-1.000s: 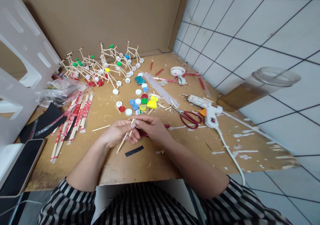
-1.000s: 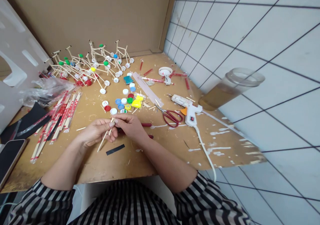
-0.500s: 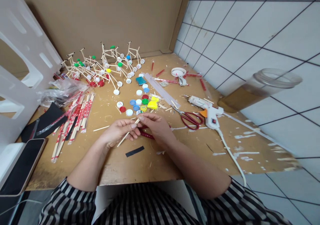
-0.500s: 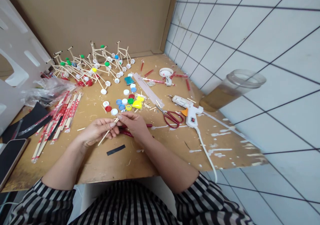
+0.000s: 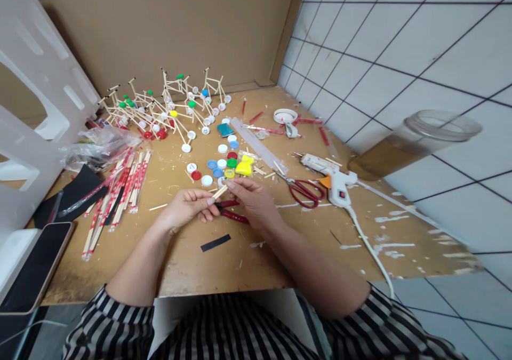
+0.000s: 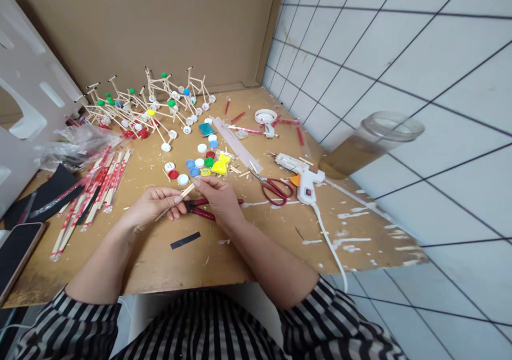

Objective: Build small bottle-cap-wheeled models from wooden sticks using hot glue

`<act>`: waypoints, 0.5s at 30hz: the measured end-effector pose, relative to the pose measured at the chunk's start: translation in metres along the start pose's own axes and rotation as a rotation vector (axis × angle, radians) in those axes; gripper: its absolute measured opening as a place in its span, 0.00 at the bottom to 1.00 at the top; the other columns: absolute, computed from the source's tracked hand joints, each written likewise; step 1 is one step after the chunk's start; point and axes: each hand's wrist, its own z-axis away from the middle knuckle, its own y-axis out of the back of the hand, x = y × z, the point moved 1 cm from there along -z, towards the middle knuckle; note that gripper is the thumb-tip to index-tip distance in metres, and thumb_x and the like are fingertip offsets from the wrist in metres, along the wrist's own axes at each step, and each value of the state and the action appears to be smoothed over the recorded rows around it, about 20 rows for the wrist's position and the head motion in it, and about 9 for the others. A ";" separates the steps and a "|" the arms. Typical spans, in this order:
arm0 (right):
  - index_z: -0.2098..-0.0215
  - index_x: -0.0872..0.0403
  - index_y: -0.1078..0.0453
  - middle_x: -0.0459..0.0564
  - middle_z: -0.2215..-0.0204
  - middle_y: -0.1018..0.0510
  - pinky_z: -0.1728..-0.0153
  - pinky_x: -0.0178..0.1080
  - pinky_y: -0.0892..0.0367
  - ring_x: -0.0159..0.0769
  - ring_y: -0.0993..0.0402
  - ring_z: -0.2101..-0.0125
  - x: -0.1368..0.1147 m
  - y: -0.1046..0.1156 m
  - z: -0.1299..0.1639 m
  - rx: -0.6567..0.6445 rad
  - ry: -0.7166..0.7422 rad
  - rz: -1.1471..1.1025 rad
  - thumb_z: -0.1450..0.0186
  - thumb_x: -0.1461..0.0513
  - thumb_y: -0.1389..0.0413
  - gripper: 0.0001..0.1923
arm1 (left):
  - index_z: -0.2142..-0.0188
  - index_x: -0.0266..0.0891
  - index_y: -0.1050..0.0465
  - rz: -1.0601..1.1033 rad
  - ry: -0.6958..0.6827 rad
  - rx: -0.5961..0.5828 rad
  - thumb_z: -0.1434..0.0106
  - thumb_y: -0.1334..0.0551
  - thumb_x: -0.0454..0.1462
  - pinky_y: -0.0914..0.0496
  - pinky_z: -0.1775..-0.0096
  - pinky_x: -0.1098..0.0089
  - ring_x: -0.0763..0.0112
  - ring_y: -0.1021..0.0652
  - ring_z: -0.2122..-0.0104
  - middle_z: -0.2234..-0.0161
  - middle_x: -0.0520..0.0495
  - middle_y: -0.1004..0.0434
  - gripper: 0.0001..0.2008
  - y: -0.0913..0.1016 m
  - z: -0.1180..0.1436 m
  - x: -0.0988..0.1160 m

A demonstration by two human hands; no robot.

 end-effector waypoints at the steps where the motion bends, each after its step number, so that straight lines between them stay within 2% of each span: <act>1: 0.77 0.53 0.26 0.40 0.83 0.31 0.74 0.35 0.40 0.27 0.39 0.79 0.000 0.000 0.000 -0.008 0.003 0.001 0.56 0.48 0.33 0.18 | 0.71 0.34 0.23 -0.007 -0.005 0.003 0.54 0.28 0.44 0.33 0.77 0.76 0.79 0.28 0.83 0.78 0.48 0.21 0.15 0.001 0.000 0.000; 6: 0.77 0.53 0.26 0.40 0.83 0.31 0.74 0.35 0.39 0.27 0.39 0.79 -0.001 -0.002 0.001 -0.044 -0.046 -0.036 0.55 0.50 0.33 0.16 | 0.73 0.34 0.24 -0.057 -0.020 0.006 0.52 0.30 0.43 0.35 0.78 0.76 0.79 0.29 0.83 0.79 0.48 0.22 0.13 0.004 -0.001 -0.001; 9: 0.73 0.53 0.24 0.41 0.81 0.28 0.71 0.36 0.36 0.27 0.36 0.78 -0.001 -0.001 0.001 -0.058 -0.078 -0.066 0.55 0.53 0.33 0.15 | 0.74 0.34 0.24 -0.055 -0.023 0.021 0.52 0.29 0.43 0.36 0.78 0.76 0.80 0.30 0.84 0.79 0.48 0.23 0.13 0.006 -0.001 0.000; 15: 0.66 0.50 0.23 0.45 0.70 0.20 0.59 0.42 0.31 0.34 0.27 0.67 0.000 -0.001 0.004 -0.038 0.063 0.066 0.48 0.57 0.38 0.12 | 0.71 0.34 0.23 -0.004 -0.023 0.054 0.54 0.29 0.44 0.36 0.79 0.76 0.80 0.31 0.84 0.79 0.48 0.23 0.16 0.007 -0.003 -0.002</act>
